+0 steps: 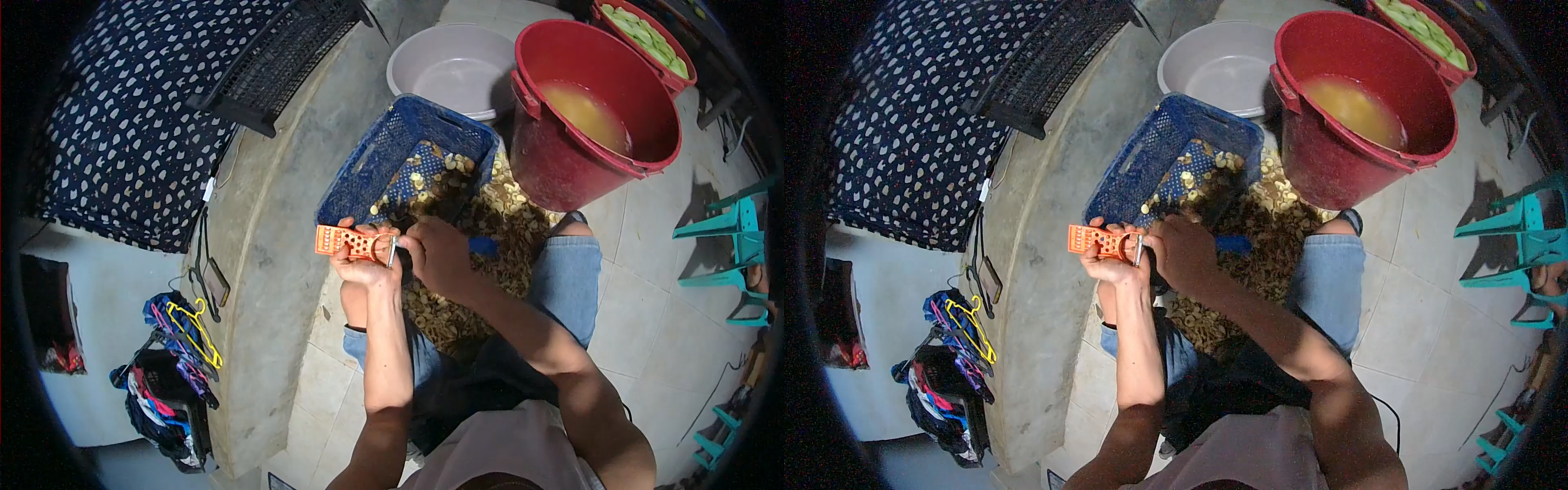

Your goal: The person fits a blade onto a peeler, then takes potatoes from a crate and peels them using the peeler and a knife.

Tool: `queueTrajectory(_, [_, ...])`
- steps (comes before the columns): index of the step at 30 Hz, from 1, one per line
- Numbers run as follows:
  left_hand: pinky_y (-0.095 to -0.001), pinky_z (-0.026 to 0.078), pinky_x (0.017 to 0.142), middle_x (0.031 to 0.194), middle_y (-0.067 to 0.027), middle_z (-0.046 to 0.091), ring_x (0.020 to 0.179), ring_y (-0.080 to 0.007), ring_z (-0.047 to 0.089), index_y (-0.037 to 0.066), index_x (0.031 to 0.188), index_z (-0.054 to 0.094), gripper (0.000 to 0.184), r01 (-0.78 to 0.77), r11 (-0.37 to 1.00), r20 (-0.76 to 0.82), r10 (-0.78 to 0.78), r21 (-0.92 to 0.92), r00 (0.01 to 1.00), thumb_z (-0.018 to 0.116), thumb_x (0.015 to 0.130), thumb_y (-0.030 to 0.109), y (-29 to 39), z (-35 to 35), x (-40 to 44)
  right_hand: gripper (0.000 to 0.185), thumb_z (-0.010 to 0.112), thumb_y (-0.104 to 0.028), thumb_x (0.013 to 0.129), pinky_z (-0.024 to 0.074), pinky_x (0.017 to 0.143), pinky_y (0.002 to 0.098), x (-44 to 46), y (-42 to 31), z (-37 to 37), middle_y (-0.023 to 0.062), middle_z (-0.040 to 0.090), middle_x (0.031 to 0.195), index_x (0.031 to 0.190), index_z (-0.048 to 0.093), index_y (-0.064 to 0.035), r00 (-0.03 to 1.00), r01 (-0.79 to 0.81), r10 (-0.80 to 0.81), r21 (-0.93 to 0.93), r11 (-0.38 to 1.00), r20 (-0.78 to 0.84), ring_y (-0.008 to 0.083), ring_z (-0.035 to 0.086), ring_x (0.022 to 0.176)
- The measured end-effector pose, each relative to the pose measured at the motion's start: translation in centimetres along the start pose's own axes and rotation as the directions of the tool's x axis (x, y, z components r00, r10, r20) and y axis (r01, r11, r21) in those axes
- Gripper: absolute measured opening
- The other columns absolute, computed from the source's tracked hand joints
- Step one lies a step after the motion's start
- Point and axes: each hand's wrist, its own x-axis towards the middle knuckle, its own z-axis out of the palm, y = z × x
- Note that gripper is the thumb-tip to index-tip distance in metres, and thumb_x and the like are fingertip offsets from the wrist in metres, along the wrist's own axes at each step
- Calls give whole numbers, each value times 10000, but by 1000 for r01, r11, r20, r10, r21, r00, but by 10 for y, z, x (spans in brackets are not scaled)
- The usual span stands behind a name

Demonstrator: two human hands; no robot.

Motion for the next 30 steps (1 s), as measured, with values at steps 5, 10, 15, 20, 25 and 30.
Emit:
queueTrajectory(5, [-493, 522, 569, 663, -105, 589, 574, -304, 571, 57, 1023, 549, 415, -22, 999, -58, 19, -45, 998, 485, 717, 330, -3, -5, 5, 167, 586, -197, 866, 480, 637, 426, 5, 6, 2, 124, 557, 766, 798, 610, -46, 1000, -20, 20, 47, 999, 1, 318, 589, 705])
queueTrajectory(10, [-491, 535, 555, 680, -104, 597, 594, -305, 585, 63, 1038, 545, 420, -20, 999, -8, 20, -45, 1000, 482, 728, 339, -1, -1, 2, 183, 569, -220, 874, 483, 639, 425, 4, -2, -4, 111, 568, 769, 786, 612, -65, 996, -41, 42, -8, 999, 80, 303, 597, 710])
queueTrajectory(15, [-446, 503, 589, 678, -100, 575, 649, -285, 564, 85, 1015, 544, 404, 10, 1000, -81, -11, -9, 997, 471, 718, 349, 1, 5, -2, 153, 577, -192, 855, 492, 645, 439, 2, -1, 0, 129, 570, 748, 792, 629, -64, 999, 15, -16, 23, 1000, 39, 315, 602, 715])
queueTrajectory(20, [-452, 506, 584, 680, -105, 579, 650, -288, 570, 84, 995, 547, 387, 10, 999, -83, -13, -37, 996, 483, 705, 332, 0, 4, -1, 143, 579, -179, 830, 496, 655, 451, -1, -4, -6, 141, 567, 730, 787, 643, -59, 959, 181, -160, -73, 981, 236, 324, 603, 714])
queueTrajectory(25, [-452, 506, 581, 677, -106, 579, 649, -288, 573, 82, 993, 546, 380, -18, 1000, -15, 18, -10, 1000, 488, 710, 329, 0, -2, 2, 133, 577, -151, 848, 455, 633, 437, 4, 0, 1, 110, 554, 710, 751, 600, -62, 999, -18, 21, 82, 997, -35, 320, 567, 672])
queueTrajectory(30, [-471, 505, 579, 658, -104, 578, 624, -296, 571, 75, 1001, 540, 392, -3, 1000, -73, 1, -28, 997, 483, 710, 331, -2, 2, 2, 77, 624, -88, 816, 454, 616, 404, 0, -10, -5, 99, 565, 730, 746, 605, -62, 984, 148, -140, -69, 987, 108, 294, 569, 669])
